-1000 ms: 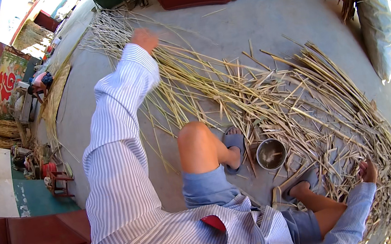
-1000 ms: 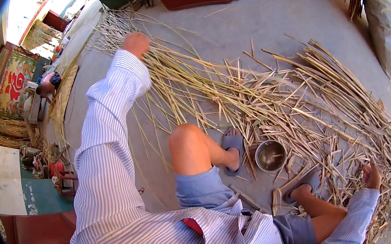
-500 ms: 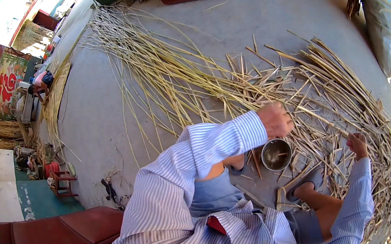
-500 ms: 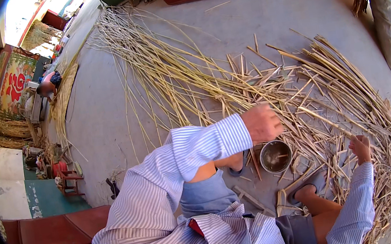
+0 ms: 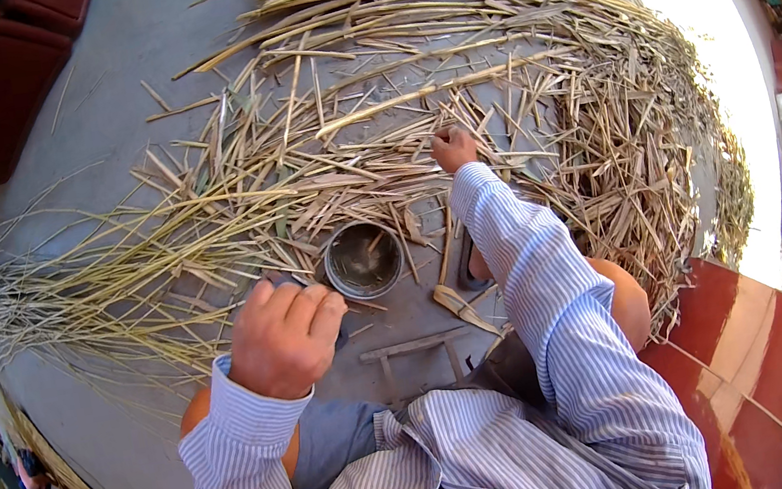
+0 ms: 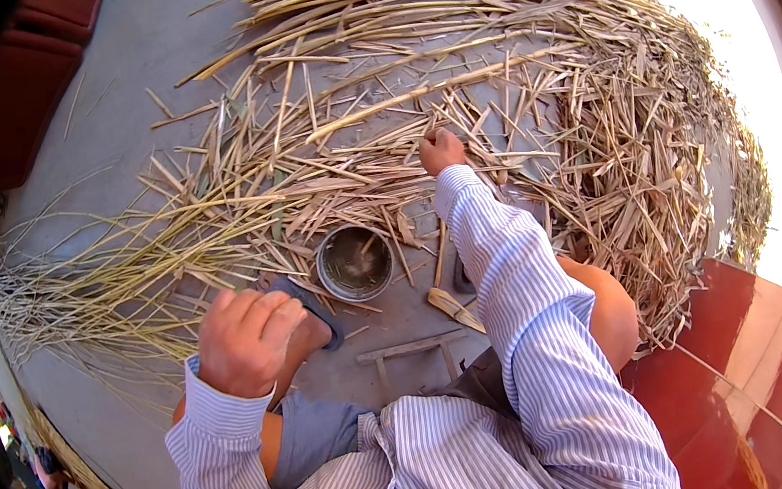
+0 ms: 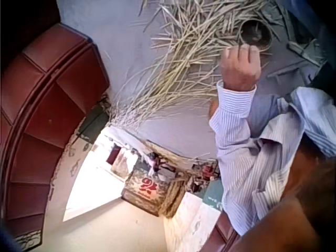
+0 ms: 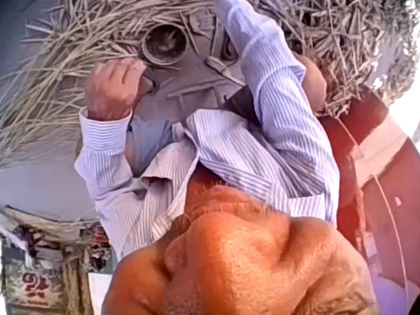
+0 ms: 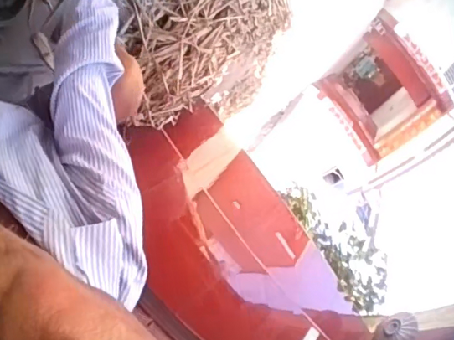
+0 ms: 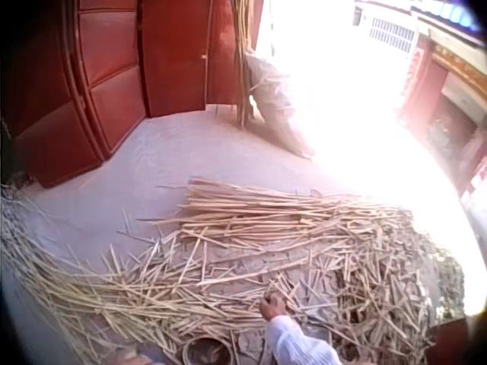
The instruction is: The person sits on the floor and repeatedly strips dried plant stalks by hand, separating thin fibers from the main stalk. The separated fibers are placed to the left, while the remaining stalks and debris accumulate in front.
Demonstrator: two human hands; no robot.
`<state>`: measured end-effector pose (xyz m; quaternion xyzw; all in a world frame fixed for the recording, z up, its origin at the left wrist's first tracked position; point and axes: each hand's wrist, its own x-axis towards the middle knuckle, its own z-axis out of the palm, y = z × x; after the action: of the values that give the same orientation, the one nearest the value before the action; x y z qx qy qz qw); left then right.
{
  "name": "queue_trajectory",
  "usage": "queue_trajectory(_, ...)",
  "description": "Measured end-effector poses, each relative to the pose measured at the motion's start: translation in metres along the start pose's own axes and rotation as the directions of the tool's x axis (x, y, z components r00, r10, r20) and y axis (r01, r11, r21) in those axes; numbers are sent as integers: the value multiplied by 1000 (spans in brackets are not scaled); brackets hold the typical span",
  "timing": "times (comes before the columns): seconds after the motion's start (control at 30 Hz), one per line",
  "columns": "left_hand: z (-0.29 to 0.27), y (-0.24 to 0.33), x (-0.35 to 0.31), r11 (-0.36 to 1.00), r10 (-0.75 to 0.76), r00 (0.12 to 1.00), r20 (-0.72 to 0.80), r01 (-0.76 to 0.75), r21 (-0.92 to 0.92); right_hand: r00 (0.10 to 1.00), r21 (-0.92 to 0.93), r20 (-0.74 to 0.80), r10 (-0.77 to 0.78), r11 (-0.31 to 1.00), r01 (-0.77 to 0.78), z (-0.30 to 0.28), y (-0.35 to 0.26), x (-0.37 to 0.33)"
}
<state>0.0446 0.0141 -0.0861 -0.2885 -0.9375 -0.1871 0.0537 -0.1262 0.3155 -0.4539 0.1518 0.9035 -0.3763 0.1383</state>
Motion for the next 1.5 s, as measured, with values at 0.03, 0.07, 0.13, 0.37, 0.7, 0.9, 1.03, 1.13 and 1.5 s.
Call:
queue_trajectory(0.03,-3,1,-6,999,-35,999,11,35,38,997,-43,52,-61,997,63,0,-29,-13)
queue_trajectory(0.07,-7,0,0,998,-54,998,43,53,20,997,165,82,13,986,-26,1,-32,-8)
queue_trajectory(0.13,-3,-3,5,997,-83,992,92,83,-2,978,495,138,155,844,-204,6,-38,4)
queue_trajectory(0.37,7,-5,7,986,-156,960,234,165,-22,861,870,473,187,55,-490,43,-50,68)
queue_trajectory(0.7,3,-12,4,975,-216,957,195,199,100,976,980,153,152,103,-170,-44,-82,38)
queue_trajectory(0.9,4,-4,4,985,-149,975,166,132,109,915,856,289,282,351,-379,-61,-75,20)
queue_trajectory(1.03,7,0,-3,991,-131,974,187,121,65,902,699,309,302,571,-431,-58,-76,32)
queue_trajectory(1.13,5,-3,-7,983,-176,960,217,161,83,980,124,196,33,991,-58,-43,-68,49)
queue_trajectory(1.5,2,-12,-1,934,-340,839,426,356,44,846,802,464,263,280,-527,51,-86,97)
